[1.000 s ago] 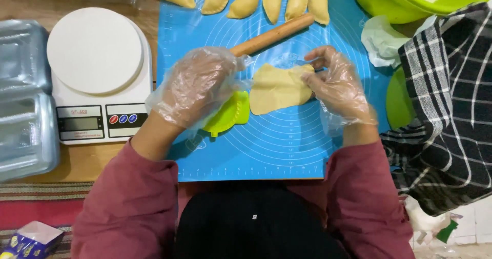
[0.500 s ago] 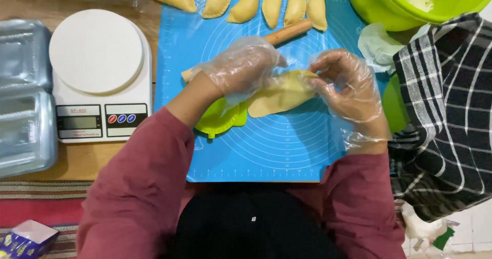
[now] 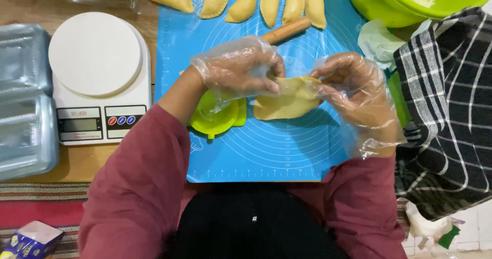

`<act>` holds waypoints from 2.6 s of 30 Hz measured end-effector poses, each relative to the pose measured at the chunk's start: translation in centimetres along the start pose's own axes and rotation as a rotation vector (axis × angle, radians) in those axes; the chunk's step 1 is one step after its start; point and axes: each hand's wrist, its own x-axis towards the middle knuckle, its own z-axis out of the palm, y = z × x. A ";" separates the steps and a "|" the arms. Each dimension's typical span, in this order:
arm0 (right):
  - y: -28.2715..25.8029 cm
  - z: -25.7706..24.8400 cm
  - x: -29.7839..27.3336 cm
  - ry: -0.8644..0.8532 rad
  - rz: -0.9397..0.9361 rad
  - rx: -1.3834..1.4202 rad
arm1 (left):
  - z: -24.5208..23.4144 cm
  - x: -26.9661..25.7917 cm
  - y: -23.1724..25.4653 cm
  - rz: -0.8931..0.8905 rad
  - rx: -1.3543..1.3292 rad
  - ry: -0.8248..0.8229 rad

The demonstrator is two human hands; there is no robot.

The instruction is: Rolling out dough, placing it in a mold, and filling it with a mixture to prepare pastries.

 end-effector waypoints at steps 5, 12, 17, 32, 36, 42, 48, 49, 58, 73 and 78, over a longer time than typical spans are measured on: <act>0.4 -0.9 -0.4 0.022 0.003 0.130 | -1.1 -0.5 1.3 0.017 -0.079 -0.016; -0.2 -0.8 -0.3 0.096 0.165 0.161 | -1.4 -1.5 0.5 0.063 -0.104 0.134; -1.8 0.6 0.6 0.124 0.422 0.368 | -2.2 -1.3 2.6 -0.209 -0.349 0.167; -0.4 1.3 1.6 0.250 0.591 -0.481 | 4.8 4.2 -6.8 -0.237 0.399 0.259; 0.3 1.7 1.6 0.313 0.459 -0.503 | 3.9 5.4 -3.8 -0.478 0.566 0.194; 5.0 1.5 1.8 0.288 0.393 -0.647 | 1.4 2.0 -3.5 -0.198 0.594 0.586; 4.1 1.5 1.9 0.325 0.284 -0.735 | 2.7 -4.1 -6.7 -0.527 0.708 0.333; 4.0 1.5 1.9 0.324 0.280 -0.733 | 4.4 -5.1 -9.5 -0.530 0.711 0.334; 3.6 2.1 3.3 0.215 -0.158 -1.202 | 2.5 -4.8 -6.7 -0.228 0.797 0.514; 3.6 -0.8 1.0 0.121 -0.067 -1.268 | 6.8 -1.6 -6.9 -0.370 0.859 0.362; 3.2 -0.5 1.1 0.099 -0.011 -1.190 | 7.1 -1.1 -9.4 -0.345 0.356 0.425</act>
